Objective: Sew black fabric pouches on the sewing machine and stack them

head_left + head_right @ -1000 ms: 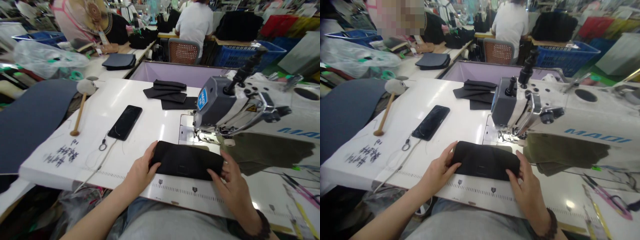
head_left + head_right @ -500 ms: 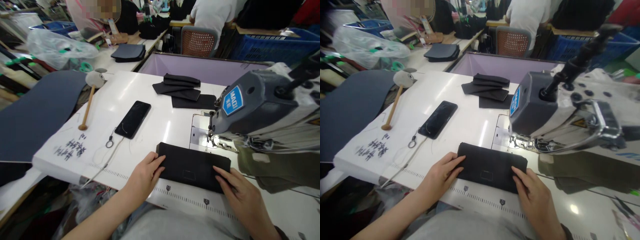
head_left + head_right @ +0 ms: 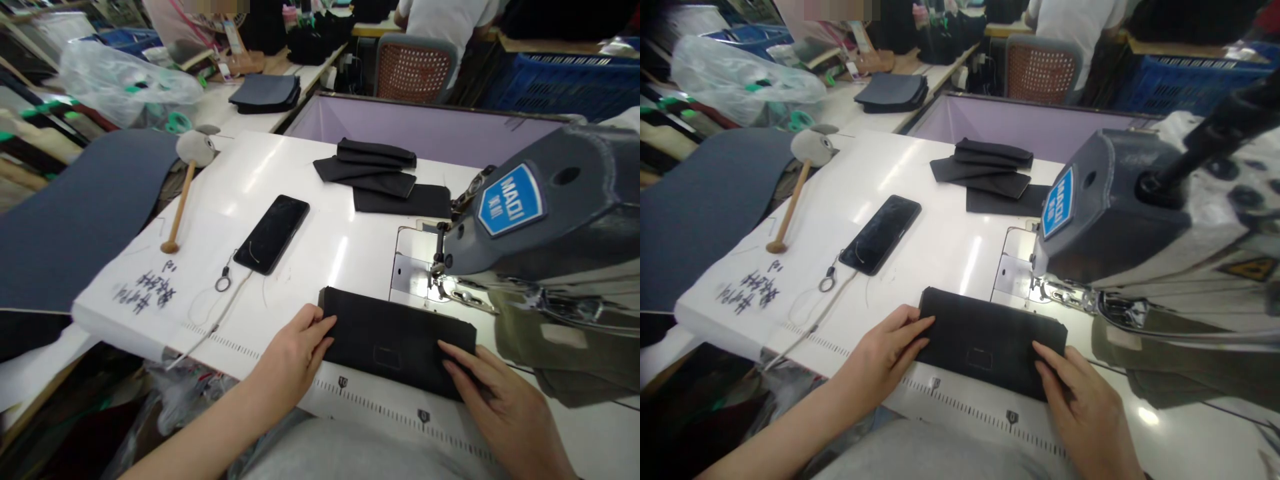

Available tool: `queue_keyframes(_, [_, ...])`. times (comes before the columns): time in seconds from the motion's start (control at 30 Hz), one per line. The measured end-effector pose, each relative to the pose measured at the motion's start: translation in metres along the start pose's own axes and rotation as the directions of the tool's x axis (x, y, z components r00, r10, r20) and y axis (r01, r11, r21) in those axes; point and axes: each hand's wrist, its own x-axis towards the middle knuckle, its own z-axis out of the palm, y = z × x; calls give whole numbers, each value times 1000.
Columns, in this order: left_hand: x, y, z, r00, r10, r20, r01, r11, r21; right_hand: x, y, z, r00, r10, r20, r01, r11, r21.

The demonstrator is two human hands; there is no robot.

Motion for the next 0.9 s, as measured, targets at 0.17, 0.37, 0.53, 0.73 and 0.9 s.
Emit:
queue_keyframes(0.17, [0,2,-1,1000,-13,5,13,1000,-1,0,0,1,1000,16,2,-16,1000,-4])
queue_keyframes(0.37, [-1,3,-1,1000,-21,-2,21,1000,-4,2,-1,0,999,46,24,-47,998,38])
queue_keyframes(0.53, [0,4,-1,999,-53,-5,53,999,-4,3,-1,-1,1000,12,9,-12,1000,28])
queue_keyframes(0.73, [1,6,-2,994,-110,20,110,994,-20,5,0,-2,1000,-21,-12,20,1000,-17])
queue_keyframes(0.9, [0,8,-4,993,-114,22,115,993,-19,4,1,-1,999,-30,-23,29,998,-49])
